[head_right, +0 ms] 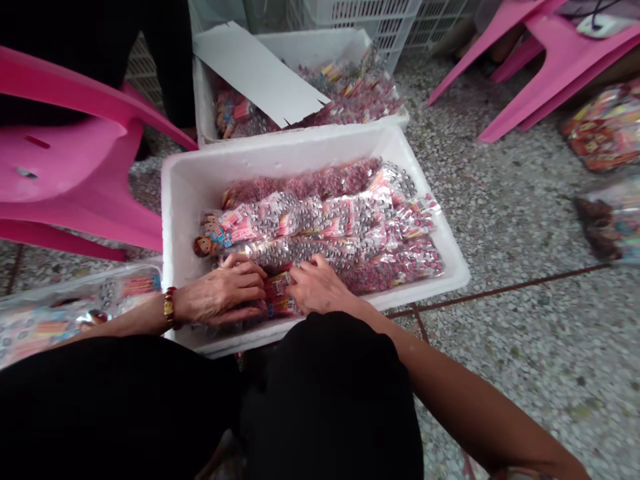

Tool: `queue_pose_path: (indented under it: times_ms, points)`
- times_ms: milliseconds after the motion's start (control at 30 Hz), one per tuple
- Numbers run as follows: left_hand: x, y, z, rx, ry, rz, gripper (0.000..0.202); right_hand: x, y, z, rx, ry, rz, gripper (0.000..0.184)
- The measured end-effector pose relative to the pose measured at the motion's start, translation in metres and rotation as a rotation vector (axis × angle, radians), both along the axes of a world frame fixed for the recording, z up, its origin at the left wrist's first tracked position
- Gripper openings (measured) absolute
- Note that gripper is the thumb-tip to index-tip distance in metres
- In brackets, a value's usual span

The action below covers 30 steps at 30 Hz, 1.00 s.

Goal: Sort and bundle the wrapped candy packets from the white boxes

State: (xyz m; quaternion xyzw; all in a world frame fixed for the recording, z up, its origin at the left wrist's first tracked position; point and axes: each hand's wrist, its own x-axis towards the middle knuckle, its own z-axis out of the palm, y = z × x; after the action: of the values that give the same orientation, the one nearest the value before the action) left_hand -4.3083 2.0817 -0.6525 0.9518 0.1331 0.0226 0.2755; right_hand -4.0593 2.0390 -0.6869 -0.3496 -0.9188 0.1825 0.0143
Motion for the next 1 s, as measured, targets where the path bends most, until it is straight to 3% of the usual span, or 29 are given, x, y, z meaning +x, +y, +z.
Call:
queue_pose_path:
  times_ms: [300, 467, 633, 800, 900, 1000]
  points:
    - [-0.001, 0.001, -0.004, -0.005, -0.006, 0.002, 0.021, -0.004, 0.003, -0.008, -0.045, 0.076, 0.071, 0.022]
    - [0.000, 0.001, -0.006, -0.013, -0.008, 0.001, 0.021, -0.004, 0.002, -0.008, -0.052, 0.031, 0.015, 0.021]
    - [0.002, 0.001, -0.008, -0.006, -0.012, -0.028, 0.027, -0.010, 0.004, -0.004, -0.070, 0.048, 0.110, 0.021]
    - [0.002, 0.000, -0.011, -0.004, -0.059, -0.013, 0.043, 0.002, 0.002, -0.003, -0.089, 0.022, -0.080, 0.019]
    - [0.003, 0.001, -0.012, -0.014, -0.081, -0.033, 0.046, 0.010, -0.004, -0.006, -0.158, 0.043, -0.066, 0.017]
    - [0.006, 0.002, -0.012, -0.035, -0.077, -0.054, 0.042, 0.025, -0.010, -0.008, -0.259, 0.201, -0.107, 0.021]
